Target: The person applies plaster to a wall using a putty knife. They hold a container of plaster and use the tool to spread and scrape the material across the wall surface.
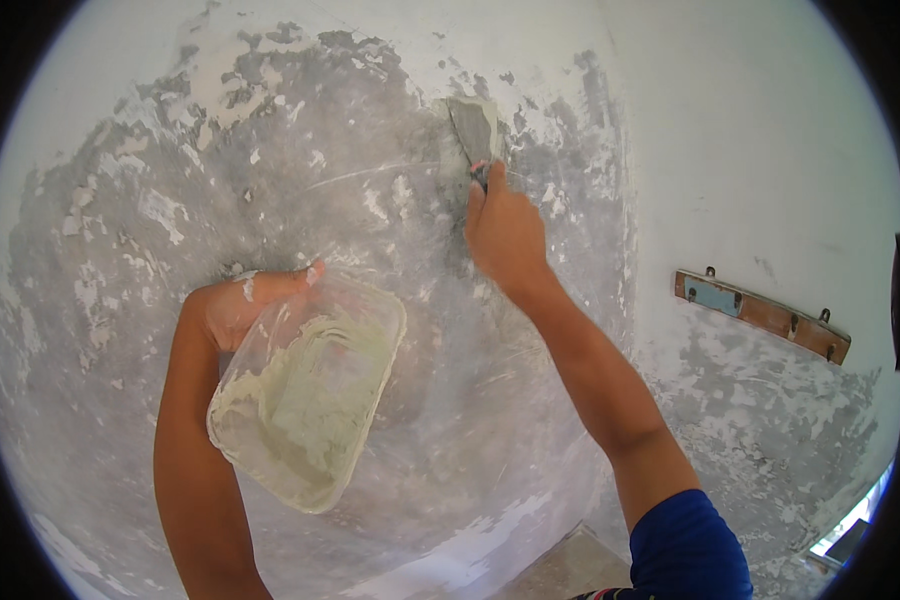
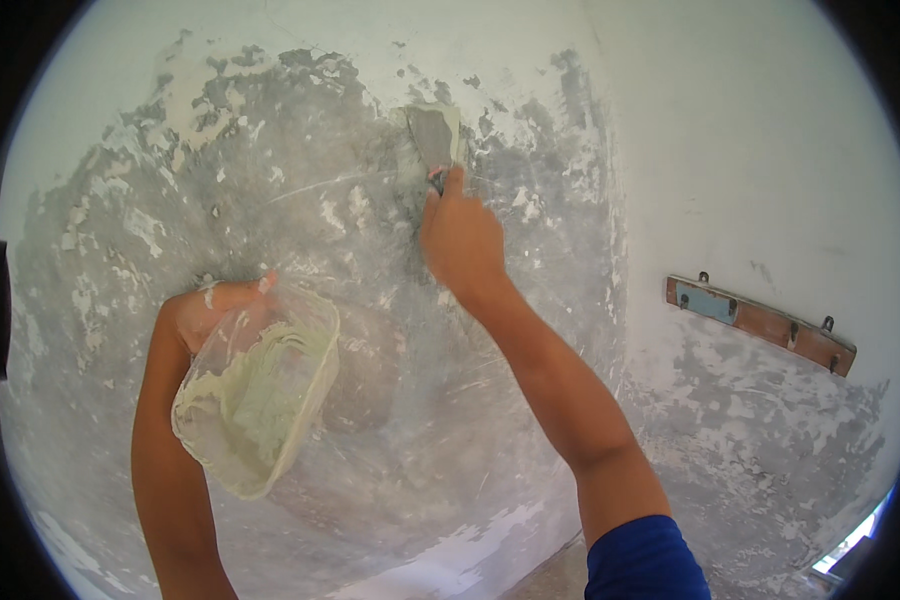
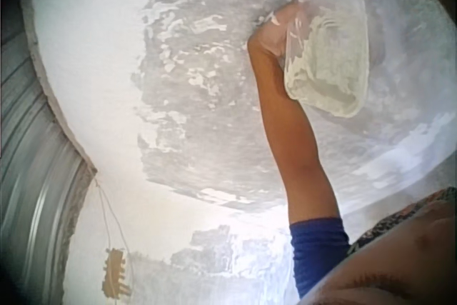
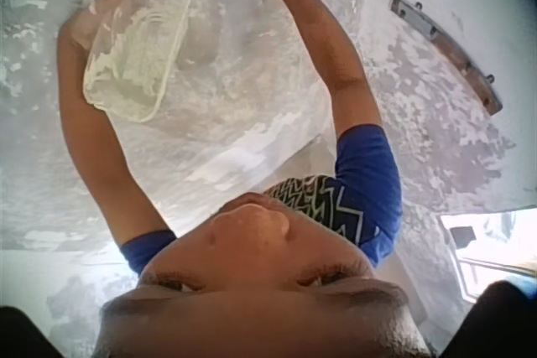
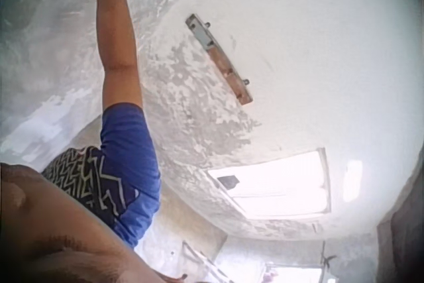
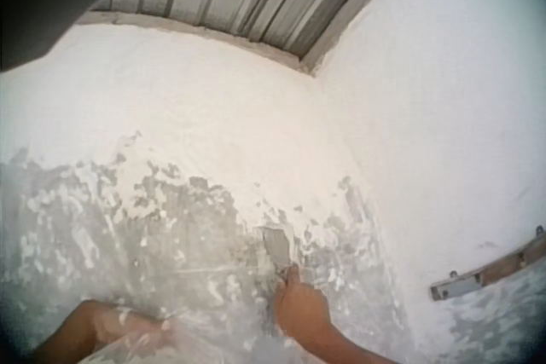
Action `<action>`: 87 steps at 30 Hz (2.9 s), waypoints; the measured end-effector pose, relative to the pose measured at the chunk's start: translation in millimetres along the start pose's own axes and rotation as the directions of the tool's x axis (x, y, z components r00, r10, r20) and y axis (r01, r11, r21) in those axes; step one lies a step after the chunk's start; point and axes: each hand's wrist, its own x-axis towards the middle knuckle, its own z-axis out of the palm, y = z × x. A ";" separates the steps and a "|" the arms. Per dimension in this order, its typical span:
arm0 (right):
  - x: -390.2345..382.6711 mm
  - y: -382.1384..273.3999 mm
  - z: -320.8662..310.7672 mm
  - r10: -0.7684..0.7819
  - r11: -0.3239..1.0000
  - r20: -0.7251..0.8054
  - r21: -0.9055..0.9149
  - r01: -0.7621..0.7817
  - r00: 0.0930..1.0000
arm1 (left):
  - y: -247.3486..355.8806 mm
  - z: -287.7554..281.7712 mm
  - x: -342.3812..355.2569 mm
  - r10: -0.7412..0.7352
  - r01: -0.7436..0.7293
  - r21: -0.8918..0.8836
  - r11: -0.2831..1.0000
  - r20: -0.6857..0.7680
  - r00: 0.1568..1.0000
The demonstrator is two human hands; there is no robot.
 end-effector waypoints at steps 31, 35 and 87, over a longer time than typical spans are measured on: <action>-24.6 11.6 -0.8 0.017 0.996 0.049 0.082 -0.021 0.999 | -1.1 0.8 -7.1 0.002 -0.006 -0.077 0.997 -0.050 0.999; -97.9 17.0 18.0 -0.054 0.997 0.081 0.063 0.049 0.995 | 1.3 4.0 -12.8 -0.038 0.033 -0.096 0.995 -0.048 0.998; -110.7 22.0 9.4 -0.019 0.994 0.053 0.106 0.014 0.998 | -5.2 0.2 4.1 0.061 -0.050 -0.113 0.992 0.098 0.993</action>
